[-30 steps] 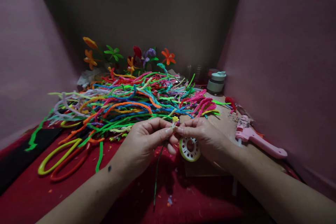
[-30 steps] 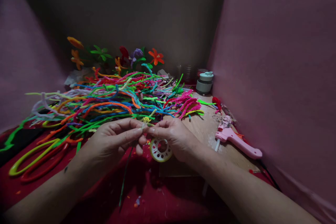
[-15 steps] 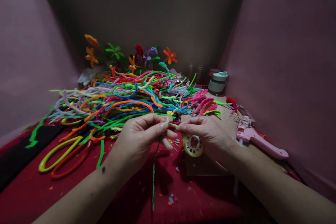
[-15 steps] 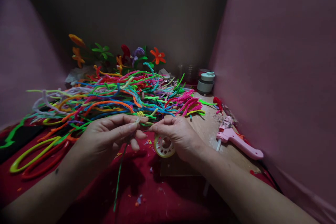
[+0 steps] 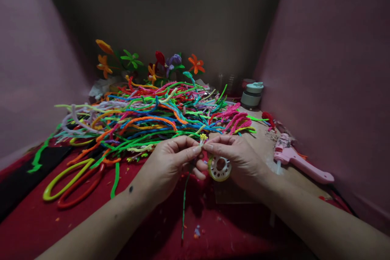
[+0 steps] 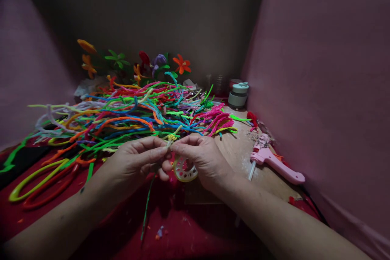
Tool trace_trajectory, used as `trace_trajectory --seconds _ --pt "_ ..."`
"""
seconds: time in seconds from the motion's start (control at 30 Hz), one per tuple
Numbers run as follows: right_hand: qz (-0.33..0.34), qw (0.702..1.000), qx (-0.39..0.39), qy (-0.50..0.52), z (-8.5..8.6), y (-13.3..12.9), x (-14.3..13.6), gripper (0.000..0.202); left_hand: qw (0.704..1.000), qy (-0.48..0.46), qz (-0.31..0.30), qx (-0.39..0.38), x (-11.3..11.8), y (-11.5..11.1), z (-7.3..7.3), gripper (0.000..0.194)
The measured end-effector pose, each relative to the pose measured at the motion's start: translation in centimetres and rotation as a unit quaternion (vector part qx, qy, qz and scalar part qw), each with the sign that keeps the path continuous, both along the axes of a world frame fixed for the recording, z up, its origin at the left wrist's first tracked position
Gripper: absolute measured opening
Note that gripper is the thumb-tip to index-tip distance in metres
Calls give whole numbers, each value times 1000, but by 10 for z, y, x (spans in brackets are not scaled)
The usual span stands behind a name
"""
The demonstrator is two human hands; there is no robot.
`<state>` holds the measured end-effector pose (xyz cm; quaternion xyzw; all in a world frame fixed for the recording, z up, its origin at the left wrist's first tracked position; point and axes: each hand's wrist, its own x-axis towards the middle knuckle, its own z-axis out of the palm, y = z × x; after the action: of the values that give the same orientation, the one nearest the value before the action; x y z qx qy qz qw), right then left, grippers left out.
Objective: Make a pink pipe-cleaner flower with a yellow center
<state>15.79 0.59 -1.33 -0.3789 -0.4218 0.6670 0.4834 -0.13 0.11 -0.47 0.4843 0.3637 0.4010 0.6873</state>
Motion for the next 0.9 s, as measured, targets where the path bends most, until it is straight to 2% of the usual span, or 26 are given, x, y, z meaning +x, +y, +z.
trace_trajectory --seconds 0.3,0.53,0.9 --pt "-8 999 31 16 -1 -5 -5 17 1000 5 -3 -12 1 2 -5 13" --pt "-49 997 60 -28 -3 -8 -7 16 1000 13 11 5 3 0 -3 12" --pt "-21 998 39 33 -9 -5 -6 15 1000 27 2 10 3 2 -2 14"
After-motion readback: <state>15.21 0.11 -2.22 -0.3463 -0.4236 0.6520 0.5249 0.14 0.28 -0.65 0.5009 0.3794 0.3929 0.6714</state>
